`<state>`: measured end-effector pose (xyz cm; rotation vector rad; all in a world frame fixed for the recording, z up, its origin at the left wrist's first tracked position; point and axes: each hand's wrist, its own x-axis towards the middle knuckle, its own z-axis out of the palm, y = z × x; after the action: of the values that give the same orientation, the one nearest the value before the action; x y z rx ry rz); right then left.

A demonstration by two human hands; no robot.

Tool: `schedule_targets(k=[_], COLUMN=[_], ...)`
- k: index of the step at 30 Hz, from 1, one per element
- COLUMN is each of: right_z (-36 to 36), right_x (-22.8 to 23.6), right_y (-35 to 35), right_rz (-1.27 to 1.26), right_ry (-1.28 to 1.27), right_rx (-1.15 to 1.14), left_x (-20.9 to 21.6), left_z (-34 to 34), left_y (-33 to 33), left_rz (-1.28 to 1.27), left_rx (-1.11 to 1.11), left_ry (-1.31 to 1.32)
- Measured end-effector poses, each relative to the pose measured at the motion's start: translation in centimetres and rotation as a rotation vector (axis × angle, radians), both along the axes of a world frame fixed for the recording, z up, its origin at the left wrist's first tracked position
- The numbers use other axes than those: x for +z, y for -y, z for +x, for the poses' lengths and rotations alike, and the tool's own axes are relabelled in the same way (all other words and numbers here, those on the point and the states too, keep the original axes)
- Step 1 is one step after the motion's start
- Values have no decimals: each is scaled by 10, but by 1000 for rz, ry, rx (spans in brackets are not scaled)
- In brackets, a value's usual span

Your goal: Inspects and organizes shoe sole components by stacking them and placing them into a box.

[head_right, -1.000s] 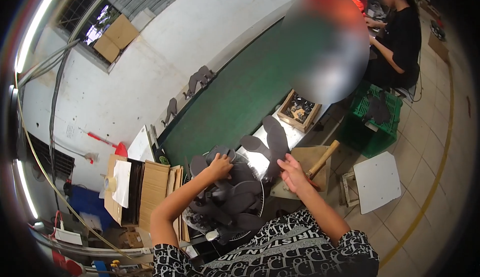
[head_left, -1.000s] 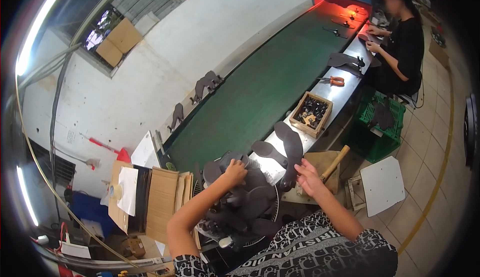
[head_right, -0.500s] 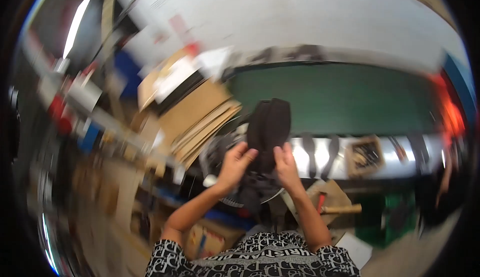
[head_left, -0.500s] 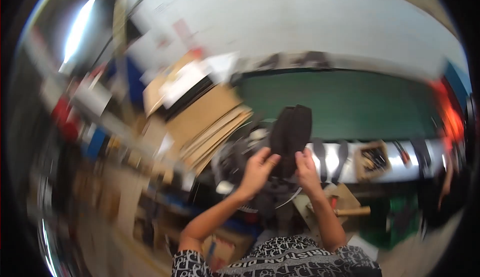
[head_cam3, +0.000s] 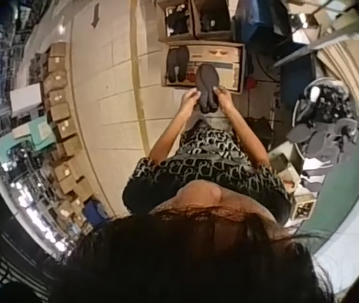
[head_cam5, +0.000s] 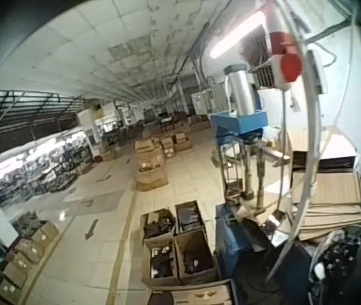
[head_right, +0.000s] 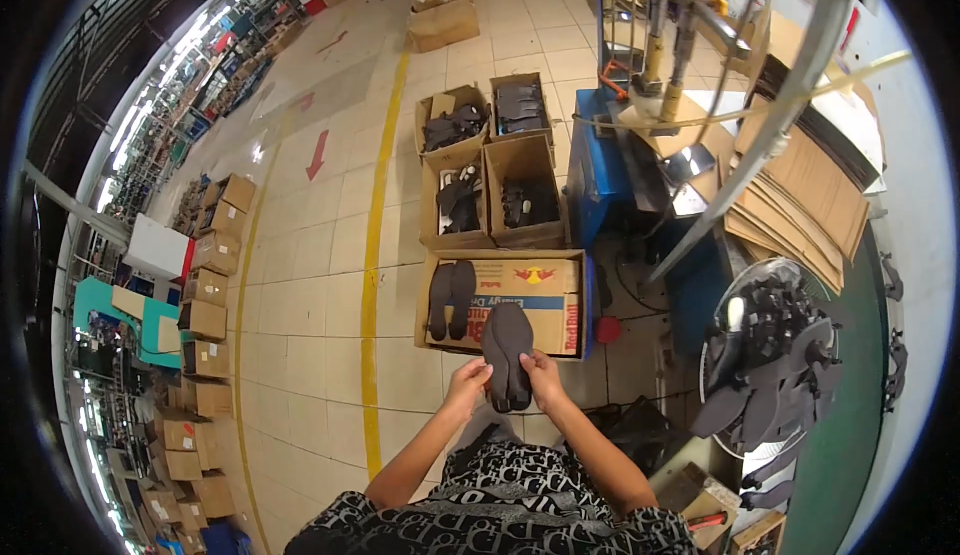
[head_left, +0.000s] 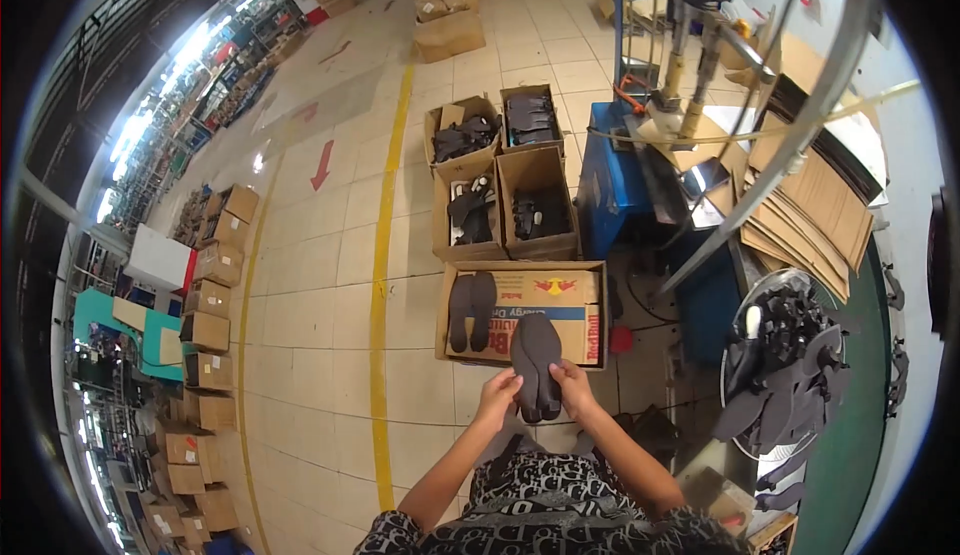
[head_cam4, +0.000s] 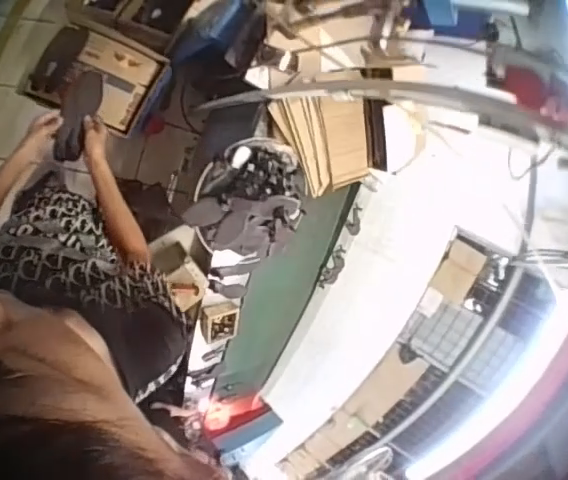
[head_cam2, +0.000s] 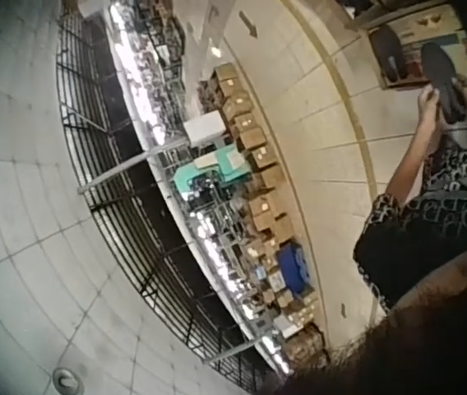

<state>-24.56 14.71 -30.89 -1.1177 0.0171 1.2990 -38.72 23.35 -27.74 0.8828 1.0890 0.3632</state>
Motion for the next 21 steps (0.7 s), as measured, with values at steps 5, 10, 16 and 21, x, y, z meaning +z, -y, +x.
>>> schedule_targets(k=[5, 10, 16, 21], right_z=[-27, 36, 7, -3], right_x=[-60, -175, -101, 5], right_y=[-119, -150, -82, 94], right_rz=[90, -622, -340, -368], right_ry=[272, 1238, 1164, 809], right_rx=[-91, 243, 169, -39], left_x=[-95, -133, -164, -92], left_z=[-16, 40, -23, 19], left_y=[-117, -186, -225, -161], left_rz=[200, 1011, 1034, 1145], left_rx=[24, -400, -382, -540], left_ry=[-59, -438, -293, -347])
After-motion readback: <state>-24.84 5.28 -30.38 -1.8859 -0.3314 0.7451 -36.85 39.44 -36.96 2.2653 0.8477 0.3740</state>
